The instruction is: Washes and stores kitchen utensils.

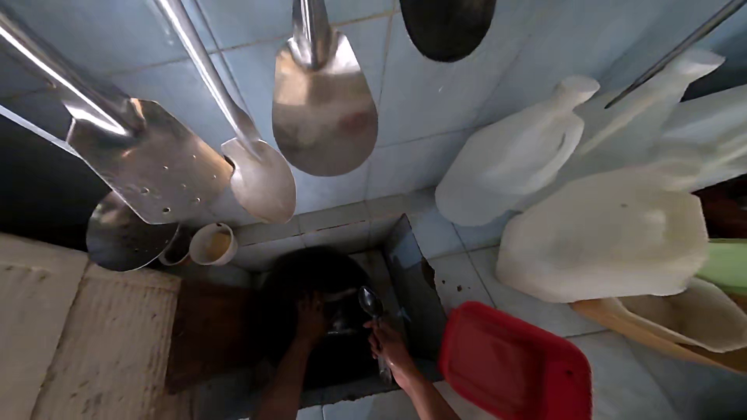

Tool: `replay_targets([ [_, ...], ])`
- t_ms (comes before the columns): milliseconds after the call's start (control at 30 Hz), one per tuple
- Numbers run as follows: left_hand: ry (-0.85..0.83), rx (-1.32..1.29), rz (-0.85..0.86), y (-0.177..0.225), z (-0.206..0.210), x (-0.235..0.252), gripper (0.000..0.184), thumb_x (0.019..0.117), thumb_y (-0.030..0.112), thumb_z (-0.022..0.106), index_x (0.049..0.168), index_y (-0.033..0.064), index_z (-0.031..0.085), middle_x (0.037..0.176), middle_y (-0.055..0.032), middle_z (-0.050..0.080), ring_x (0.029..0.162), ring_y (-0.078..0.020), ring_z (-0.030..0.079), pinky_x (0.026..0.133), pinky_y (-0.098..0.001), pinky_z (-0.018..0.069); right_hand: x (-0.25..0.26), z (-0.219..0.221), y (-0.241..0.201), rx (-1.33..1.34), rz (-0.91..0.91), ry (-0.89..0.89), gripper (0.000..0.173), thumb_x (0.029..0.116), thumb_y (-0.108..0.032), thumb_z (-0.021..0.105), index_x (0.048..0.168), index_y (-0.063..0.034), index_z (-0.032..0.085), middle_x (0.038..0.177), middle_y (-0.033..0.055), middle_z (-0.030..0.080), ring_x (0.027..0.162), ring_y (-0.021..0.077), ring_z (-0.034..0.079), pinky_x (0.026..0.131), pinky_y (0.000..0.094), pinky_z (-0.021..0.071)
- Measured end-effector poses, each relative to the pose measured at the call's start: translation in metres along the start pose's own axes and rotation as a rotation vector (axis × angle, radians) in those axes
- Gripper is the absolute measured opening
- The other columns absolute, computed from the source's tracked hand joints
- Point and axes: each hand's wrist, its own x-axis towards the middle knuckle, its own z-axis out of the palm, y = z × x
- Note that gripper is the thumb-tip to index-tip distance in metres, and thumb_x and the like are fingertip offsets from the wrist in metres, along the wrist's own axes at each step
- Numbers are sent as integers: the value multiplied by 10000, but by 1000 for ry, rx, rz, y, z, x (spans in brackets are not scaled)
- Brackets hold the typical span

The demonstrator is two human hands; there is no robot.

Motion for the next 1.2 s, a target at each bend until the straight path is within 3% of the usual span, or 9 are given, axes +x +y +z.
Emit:
replay_targets([
  [133, 5, 75, 11, -21, -10, -6, 565, 1058, 155, 498, 1594, 294, 383, 1683, -90, 282, 1550, -371, 238, 1210, -693, 133, 0, -2, 2, -13, 11, -2, 306, 1121, -137, 327, 1220, 6, 579, 653, -48, 463, 537, 59, 465, 549, 221, 459],
  [233, 48, 18, -250, -21, -17, -9, 492, 1020, 73, 531, 1508, 124, 497, 1550, -230, 437, 1441, -440, 399, 1152, -650, 321, 0, -3, 1, 6, -10, 11, 305, 1116, -128, 322, 1218, 11, 574, 655, -47, 469, 538, 61, 472, 553, 225, 465],
  [333, -67, -54, -386, -12, -12, -19, 509, 1048, 166, 521, 1537, 77, 417, 1514, -249, 467, 1353, -432, 513, 1065, -591, 465, -1, -2, 1, 19, -25, 23, 283, 1115, -122, 352, 1195, 15, 586, 657, -39, 480, 538, 64, 483, 557, 227, 478],
  [400, -183, -144, -346, -9, -18, -27, 555, 1040, 219, 553, 1551, 81, 387, 1513, -240, 472, 1321, -424, 546, 1049, -592, 481, -3, -1, 1, 10, -43, 21, 272, 1112, -119, 368, 1179, 16, 594, 658, -37, 484, 543, 65, 489, 561, 226, 478],
  [533, -195, -178, -239, -5, -53, -43, 376, 1002, 192, 617, 1344, 37, 610, 1256, -238, 662, 1166, -411, 646, 992, -599, 512, -4, 6, -3, -114, -119, 23, 261, 1099, -95, 395, 1174, 44, 603, 725, 4, 560, 608, 76, 558, 617, 237, 520],
  [700, -300, 0, -25, 25, -125, -71, 336, 1073, 251, 509, 1319, 76, 656, 1289, -196, 667, 1232, -382, 620, 1049, -589, 472, -8, 29, -33, -305, -332, -51, 292, 1087, -72, 401, 1212, 99, 603, 1076, 148, 707, 1001, 150, 703, 944, 301, 568],
  [833, -430, -132, 214, 46, -162, -84, 328, 1067, 244, 547, 1229, -12, 674, 1127, -239, 685, 1041, -364, 668, 976, -554, 500, -4, 44, -58, -561, -418, -122, 347, 1096, -95, 369, 1274, 55, 626, 1261, 181, 684, 1201, 250, 643, 1076, 402, 484],
  [967, -358, -252, 344, 57, -182, -87, 260, 1005, 166, 647, 1157, -33, 715, 1110, -233, 700, 1049, -334, 669, 995, -508, 496, -1, 50, -62, -659, -334, -226, 343, 1107, -138, 378, 1293, 65, 582, 1109, 203, 690, 1038, 272, 683, 976, 438, 528],
  [1200, -62, -810, 145, 51, -164, -88, 446, 816, 31, 819, 1217, -28, 633, 1069, -159, 705, 940, -209, 702, 850, -376, 595, -8, 41, -53, -429, -210, -363, 387, 1132, -218, 312, 1293, 37, 554, 876, 48, 594, 672, 76, 550, 642, 248, 496],
])
